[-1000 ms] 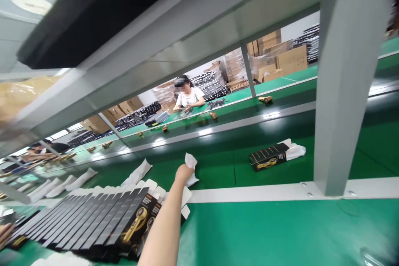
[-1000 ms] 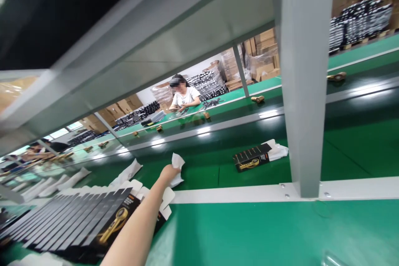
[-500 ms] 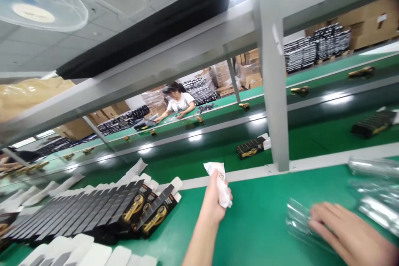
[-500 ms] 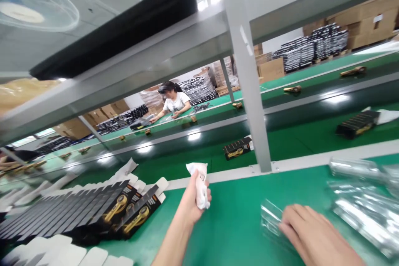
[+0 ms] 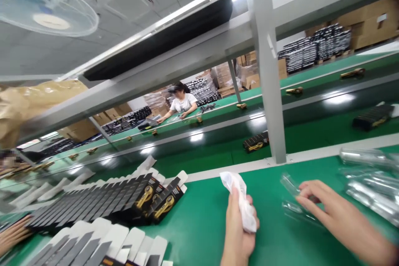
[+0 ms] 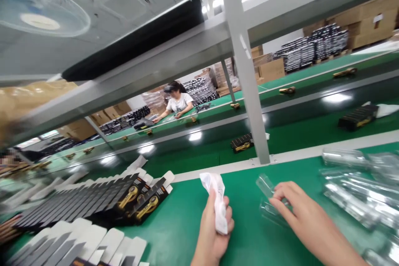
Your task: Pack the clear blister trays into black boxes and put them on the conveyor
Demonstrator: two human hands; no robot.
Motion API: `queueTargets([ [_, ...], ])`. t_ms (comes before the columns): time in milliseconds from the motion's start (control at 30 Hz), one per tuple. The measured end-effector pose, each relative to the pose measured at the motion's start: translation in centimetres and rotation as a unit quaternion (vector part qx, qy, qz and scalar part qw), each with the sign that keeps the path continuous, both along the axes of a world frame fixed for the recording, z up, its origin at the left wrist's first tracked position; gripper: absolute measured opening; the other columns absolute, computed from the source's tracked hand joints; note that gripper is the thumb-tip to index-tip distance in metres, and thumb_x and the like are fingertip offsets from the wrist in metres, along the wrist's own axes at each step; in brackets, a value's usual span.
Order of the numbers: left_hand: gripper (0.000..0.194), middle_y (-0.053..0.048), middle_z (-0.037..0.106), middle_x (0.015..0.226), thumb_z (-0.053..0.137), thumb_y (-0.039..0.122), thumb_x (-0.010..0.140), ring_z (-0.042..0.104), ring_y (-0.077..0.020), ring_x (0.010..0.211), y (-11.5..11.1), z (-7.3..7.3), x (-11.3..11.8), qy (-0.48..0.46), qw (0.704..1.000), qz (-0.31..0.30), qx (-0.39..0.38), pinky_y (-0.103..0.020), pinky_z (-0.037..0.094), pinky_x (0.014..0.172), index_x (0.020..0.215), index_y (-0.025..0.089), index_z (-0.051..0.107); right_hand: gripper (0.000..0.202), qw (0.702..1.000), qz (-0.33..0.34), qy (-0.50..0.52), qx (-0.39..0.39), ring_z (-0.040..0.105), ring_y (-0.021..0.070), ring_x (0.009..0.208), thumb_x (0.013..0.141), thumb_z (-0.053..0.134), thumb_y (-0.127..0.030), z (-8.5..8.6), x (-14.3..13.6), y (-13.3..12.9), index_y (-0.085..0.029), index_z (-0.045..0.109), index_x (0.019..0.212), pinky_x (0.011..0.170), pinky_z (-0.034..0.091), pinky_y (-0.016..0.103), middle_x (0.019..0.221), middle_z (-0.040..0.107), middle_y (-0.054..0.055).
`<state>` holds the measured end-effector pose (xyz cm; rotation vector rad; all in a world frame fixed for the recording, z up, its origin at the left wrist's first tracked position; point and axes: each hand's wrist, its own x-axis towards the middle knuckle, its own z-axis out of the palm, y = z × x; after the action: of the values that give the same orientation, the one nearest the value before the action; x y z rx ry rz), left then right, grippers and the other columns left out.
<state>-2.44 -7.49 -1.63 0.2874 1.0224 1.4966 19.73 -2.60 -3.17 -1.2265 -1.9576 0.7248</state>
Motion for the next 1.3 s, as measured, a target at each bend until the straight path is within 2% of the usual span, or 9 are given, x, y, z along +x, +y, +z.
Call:
queueTargets([
  [67, 0.038, 0.006, 0.048, 0.063, 0.064, 0.049, 0.078, 0.039, -0.0039, 0.04, 0.1, -0.3, 0.1, 0.011, 1.0, -0.006, -0.011, -0.016, 0.023, 0.036, 0.099, 0.021, 0.049, 0.03, 0.996, 0.013, 0.062, -0.062, 0.061, 0.0203, 0.082, 0.087, 0.048, -0.052, 0.9, -0.3, -0.2, -0.025, 0.06, 0.082, 0.072, 0.048, 0.029, 0.089, 0.062, 0.001],
  [133, 0.034, 0.005, 0.05, 0.066, 0.065, 0.041, 0.079, 0.048, -0.0056, 0.048, 0.2, -0.4, 0.2, 0.018, 1.0, -0.006, -0.005, -0.016, 0.034, 0.042, 0.101, 0.021, 0.049, 0.033, 0.988, 0.024, 0.105, -0.111, 0.06, 0.0197, 0.077, 0.089, 0.044, -0.052, 1.6, -0.4, -0.1, -0.023, 0.06, 0.083, 0.071, 0.048, 0.029, 0.082, 0.062, 0.001],
  [300, 0.051, -0.006, 0.059, 0.11, 0.061, 0.017, 0.08, 0.06, -0.0156, 0.099, 0.0, -0.6, 1.2, 0.023, 0.998, -0.042, 0.043, -0.025, 0.047, 0.085, 0.125, 0.023, 0.037, 0.035, 0.982, 0.027, 0.132, -0.135, 0.062, 0.0207, 0.081, 0.091, 0.042, -0.051, 2.2, -1.2, -0.3, -0.021, 0.06, 0.087, 0.073, 0.052, 0.03, 0.085, 0.064, 0.003],
  [467, 0.077, -0.011, 0.054, 0.126, 0.063, 0.015, 0.076, 0.056, -0.0208, 0.109, -0.5, -0.7, 2.4, 0.114, 0.989, -0.064, 0.068, -0.031, 0.042, 0.095, 0.138, 0.023, 0.018, 0.017, 0.997, 0.039, 0.061, 0.013, 0.06, 0.0209, 0.095, 0.09, 0.049, -0.038, 2.6, -4.4, -2.4, -0.026, 0.061, 0.085, 0.079, 0.051, 0.03, 0.102, 0.061, 0.005],
  [667, 0.089, -0.015, 0.052, 0.127, 0.075, 0.025, 0.066, 0.049, -0.0271, 0.119, -1.7, -0.9, 2.4, 0.185, 0.971, -0.133, 0.072, -0.033, 0.034, 0.104, 0.14, 0.017, 0.024, 0.015, 0.991, 0.072, -0.033, 0.109, 0.061, 0.0192, 0.093, 0.093, 0.043, -0.024, 1.7, -6.7, -4.2, -0.026, 0.057, 0.088, 0.077, 0.053, 0.03, 0.103, 0.06, 0.004],
  [800, 0.084, -0.014, 0.05, 0.131, 0.077, 0.031, 0.063, 0.046, -0.0291, 0.124, -1.8, -1.3, 3.0, 0.12, 0.973, -0.162, 0.116, -0.036, 0.034, 0.105, 0.134, 0.019, 0.033, 0.017, 0.975, 0.039, -0.054, 0.211, 0.061, 0.0216, 0.095, 0.093, 0.041, -0.018, 0.4, -6.4, -4.3, -0.023, 0.057, 0.093, 0.077, 0.053, 0.033, 0.105, 0.061, 0.008],
  [967, 0.055, -0.014, 0.048, 0.135, 0.064, 0.038, 0.08, 0.047, -0.0262, 0.124, -1.7, -1.0, 3.1, 0.092, 0.985, -0.126, 0.076, -0.035, 0.036, 0.104, 0.127, 0.02, 0.041, 0.018, 0.947, 0.043, -0.106, 0.3, 0.062, 0.0262, 0.095, 0.091, 0.045, -0.015, 0.6, -6.3, -5.2, -0.019, 0.058, 0.103, 0.08, 0.053, 0.041, 0.106, 0.063, 0.012],
  [1100, 0.052, -0.014, 0.053, 0.131, 0.056, 0.032, 0.085, 0.055, -0.0244, 0.115, -1.5, -0.5, 2.8, 0.027, 0.996, -0.078, 0.045, -0.034, 0.042, 0.097, 0.131, 0.019, 0.036, 0.032, 0.96, 0.106, -0.076, 0.247, 0.056, 0.0234, 0.111, 0.09, 0.05, -0.022, 1.3, -5.6, -4.9, -0.024, 0.051, 0.122, 0.09, 0.051, 0.035, 0.123, 0.058, 0.008],
  [1300, 0.057, -0.011, 0.053, 0.131, 0.057, 0.024, 0.085, 0.054, -0.0234, 0.117, -1.4, -0.3, 2.9, -0.038, 0.996, -0.054, 0.057, -0.033, 0.044, 0.094, 0.135, 0.022, 0.03, 0.024, 0.996, 0.027, 0.019, 0.083, 0.058, 0.0157, 0.107, 0.097, 0.04, -0.03, 1.3, -4.3, -3.1, -0.03, 0.049, 0.119, 0.085, 0.052, 0.025, 0.117, 0.06, 0.003],
])
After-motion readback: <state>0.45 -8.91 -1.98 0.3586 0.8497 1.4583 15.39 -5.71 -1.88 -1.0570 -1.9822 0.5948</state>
